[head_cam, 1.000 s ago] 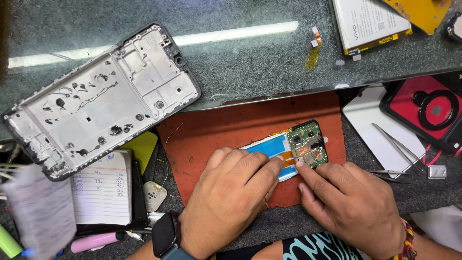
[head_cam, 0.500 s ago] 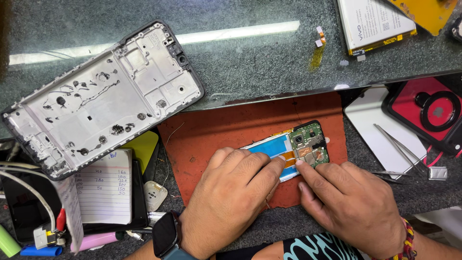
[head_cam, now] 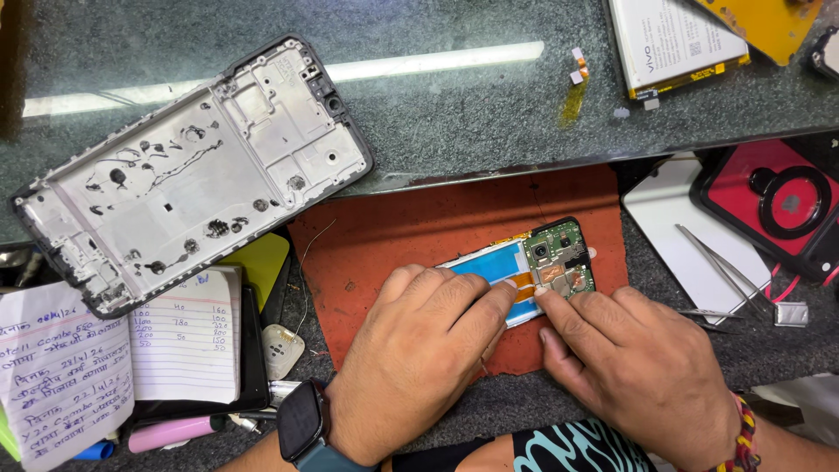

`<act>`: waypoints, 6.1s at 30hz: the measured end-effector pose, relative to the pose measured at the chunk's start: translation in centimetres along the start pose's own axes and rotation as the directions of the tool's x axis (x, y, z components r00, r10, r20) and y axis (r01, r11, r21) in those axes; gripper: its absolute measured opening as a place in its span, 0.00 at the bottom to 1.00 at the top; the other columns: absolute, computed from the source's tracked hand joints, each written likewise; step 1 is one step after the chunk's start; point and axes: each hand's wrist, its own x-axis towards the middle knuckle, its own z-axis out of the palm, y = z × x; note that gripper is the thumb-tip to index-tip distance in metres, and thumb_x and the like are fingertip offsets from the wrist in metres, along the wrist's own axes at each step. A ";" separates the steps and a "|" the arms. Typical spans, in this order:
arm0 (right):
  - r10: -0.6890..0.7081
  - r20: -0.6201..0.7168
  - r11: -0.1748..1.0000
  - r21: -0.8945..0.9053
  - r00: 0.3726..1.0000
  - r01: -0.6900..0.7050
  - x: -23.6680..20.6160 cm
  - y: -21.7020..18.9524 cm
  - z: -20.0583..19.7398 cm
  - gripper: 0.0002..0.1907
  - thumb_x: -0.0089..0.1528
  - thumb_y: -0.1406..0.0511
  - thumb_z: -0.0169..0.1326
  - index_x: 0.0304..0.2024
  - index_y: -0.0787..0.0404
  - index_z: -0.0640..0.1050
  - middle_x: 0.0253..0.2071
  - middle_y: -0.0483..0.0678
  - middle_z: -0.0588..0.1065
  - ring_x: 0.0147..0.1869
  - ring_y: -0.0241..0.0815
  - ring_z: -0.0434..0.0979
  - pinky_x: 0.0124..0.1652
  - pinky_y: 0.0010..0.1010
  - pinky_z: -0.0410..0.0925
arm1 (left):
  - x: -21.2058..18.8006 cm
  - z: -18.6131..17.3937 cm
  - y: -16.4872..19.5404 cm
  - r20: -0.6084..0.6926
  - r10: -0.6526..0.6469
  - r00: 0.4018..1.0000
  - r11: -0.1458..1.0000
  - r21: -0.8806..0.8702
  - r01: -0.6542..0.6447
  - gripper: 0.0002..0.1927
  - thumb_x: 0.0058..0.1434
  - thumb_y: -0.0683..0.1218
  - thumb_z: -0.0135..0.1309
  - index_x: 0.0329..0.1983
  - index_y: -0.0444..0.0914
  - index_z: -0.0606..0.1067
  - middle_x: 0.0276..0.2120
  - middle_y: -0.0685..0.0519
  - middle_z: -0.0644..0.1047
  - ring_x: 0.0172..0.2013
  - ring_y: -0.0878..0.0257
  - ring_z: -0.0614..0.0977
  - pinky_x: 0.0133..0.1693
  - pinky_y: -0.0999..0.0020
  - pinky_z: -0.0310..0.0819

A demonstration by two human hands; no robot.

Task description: The person assembles internal components of a smartphone. They place a camera module onto the motherboard, secure it with a metal bracket, and connect a ribbon cable. Finally, they install the battery into the phone chassis.

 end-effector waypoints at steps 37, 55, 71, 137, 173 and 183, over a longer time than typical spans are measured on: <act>-0.271 0.067 0.958 0.113 0.960 0.263 1.0 -1.6 0.2 0.23 0.54 0.61 0.59 0.52 0.57 0.78 0.54 0.53 0.72 0.56 0.54 0.71 0.52 0.47 0.65 | -0.1 -3.4 2.3 0.043 -0.334 0.942 0.934 0.153 0.324 0.20 0.55 0.50 0.63 0.45 0.33 0.76 0.38 0.44 0.75 0.41 0.47 0.76 0.43 0.52 0.68; -0.227 -0.026 0.952 0.205 0.974 0.227 -1.0 -0.3 -0.4 0.23 0.50 0.65 0.61 0.49 0.58 0.79 0.55 0.52 0.73 0.57 0.53 0.72 0.54 0.47 0.64 | 3.2 -1.9 4.0 0.220 -0.499 0.838 0.834 0.386 0.395 0.19 0.47 0.44 0.65 0.40 0.34 0.72 0.38 0.42 0.74 0.40 0.46 0.77 0.42 0.50 0.70; 0.350 -0.233 0.886 0.397 0.907 -0.240 -3.3 -0.2 -1.6 0.25 0.56 0.67 0.62 0.55 0.64 0.76 0.55 0.55 0.77 0.58 0.54 0.77 0.55 0.41 0.70 | 3.4 -1.1 4.5 0.190 -0.465 0.865 0.837 0.413 0.359 0.22 0.42 0.43 0.64 0.40 0.31 0.72 0.41 0.39 0.73 0.43 0.45 0.75 0.43 0.52 0.69; 0.242 0.572 -0.277 0.815 0.784 -0.509 -4.4 -0.9 1.6 0.21 0.59 0.73 0.59 0.55 0.73 0.76 0.45 0.53 0.82 0.48 0.39 0.83 0.48 0.31 0.77 | -3.2 5.3 6.9 0.195 -0.824 0.532 -0.076 -0.968 0.238 0.32 0.51 0.33 0.63 0.59 0.29 0.66 0.46 0.37 0.83 0.46 0.52 0.87 0.49 0.54 0.85; 0.480 0.483 -0.081 0.856 0.733 -0.511 -1.8 3.0 1.0 0.21 0.58 0.74 0.59 0.54 0.71 0.78 0.42 0.49 0.83 0.39 0.32 0.82 0.37 0.23 0.76 | 5.2 -2.7 2.5 0.549 -0.456 0.701 0.658 -0.323 0.681 0.13 0.55 0.51 0.61 0.38 0.38 0.81 0.24 0.51 0.82 0.24 0.63 0.83 0.29 0.67 0.76; 0.465 0.497 -0.056 0.843 0.733 -0.536 -0.7 2.7 1.1 0.16 0.60 0.71 0.58 0.50 0.71 0.81 0.39 0.50 0.83 0.40 0.34 0.83 0.38 0.24 0.75 | 5.0 -1.7 2.3 0.451 -0.560 0.695 0.601 -0.357 0.716 0.15 0.55 0.54 0.60 0.34 0.38 0.84 0.22 0.51 0.83 0.23 0.65 0.84 0.28 0.68 0.76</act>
